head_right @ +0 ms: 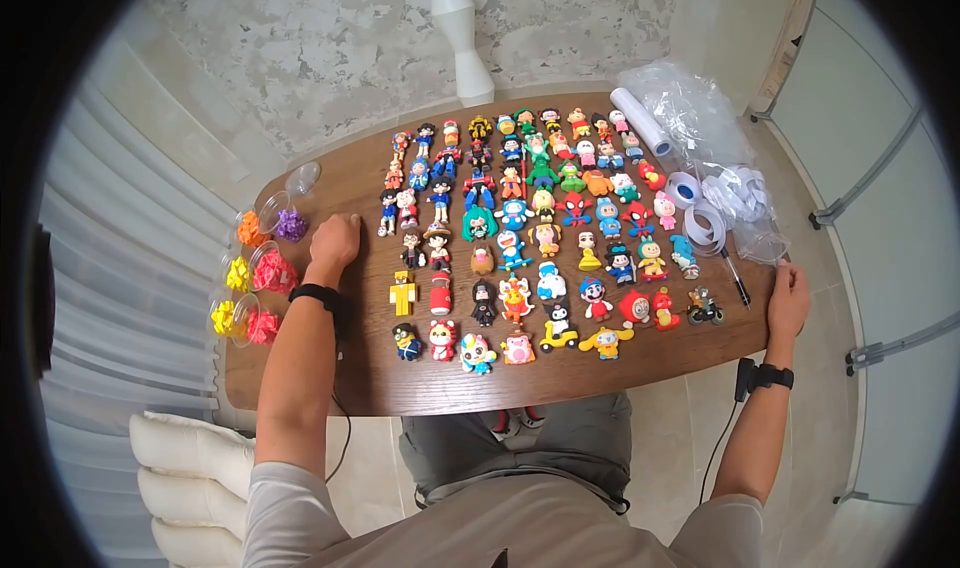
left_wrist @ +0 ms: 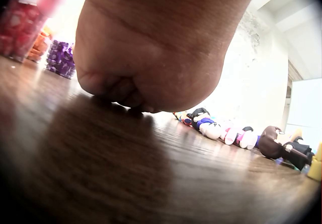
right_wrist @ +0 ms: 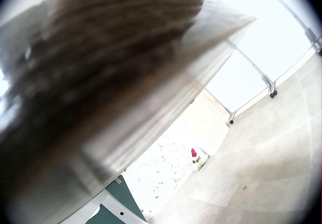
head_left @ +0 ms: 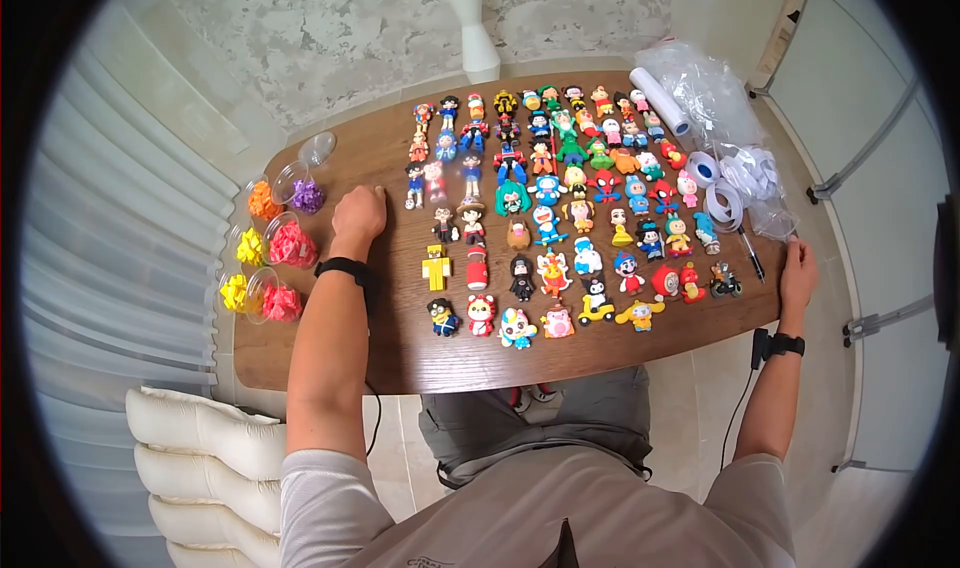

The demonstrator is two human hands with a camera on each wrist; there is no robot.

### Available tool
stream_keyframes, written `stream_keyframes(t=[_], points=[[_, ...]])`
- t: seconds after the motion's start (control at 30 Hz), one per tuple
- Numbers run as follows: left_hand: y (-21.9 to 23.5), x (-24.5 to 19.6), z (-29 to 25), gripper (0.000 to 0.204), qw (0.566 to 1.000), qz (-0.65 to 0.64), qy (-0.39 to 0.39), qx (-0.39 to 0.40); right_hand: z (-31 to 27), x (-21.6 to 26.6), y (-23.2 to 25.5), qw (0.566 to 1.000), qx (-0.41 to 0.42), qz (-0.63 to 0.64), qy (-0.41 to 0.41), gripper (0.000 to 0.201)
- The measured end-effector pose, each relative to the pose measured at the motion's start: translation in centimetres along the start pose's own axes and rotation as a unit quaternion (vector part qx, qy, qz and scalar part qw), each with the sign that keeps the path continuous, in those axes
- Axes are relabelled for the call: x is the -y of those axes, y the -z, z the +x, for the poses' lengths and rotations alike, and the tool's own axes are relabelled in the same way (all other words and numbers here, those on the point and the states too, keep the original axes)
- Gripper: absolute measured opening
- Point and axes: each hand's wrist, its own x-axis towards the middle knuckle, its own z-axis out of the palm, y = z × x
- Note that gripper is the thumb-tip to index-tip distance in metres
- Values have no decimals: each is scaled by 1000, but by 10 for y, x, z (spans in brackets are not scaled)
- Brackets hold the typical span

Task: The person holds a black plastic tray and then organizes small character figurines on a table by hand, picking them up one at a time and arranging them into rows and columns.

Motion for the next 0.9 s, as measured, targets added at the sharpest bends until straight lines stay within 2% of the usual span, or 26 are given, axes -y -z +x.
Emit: stream_keyframes(t=[0.23, 0.43, 0.9], points=[[0, 0, 0, 51, 1000, 2, 7, 0, -1, 2, 1, 1000, 9, -4, -8, 39], [6, -4, -4, 52, 999, 1, 33, 9, 9, -21, -5, 999, -3, -30, 42, 39], [4, -2, -2, 51, 999, -14, 37, 20, 6, -12, -3, 999, 18, 1, 37, 44]])
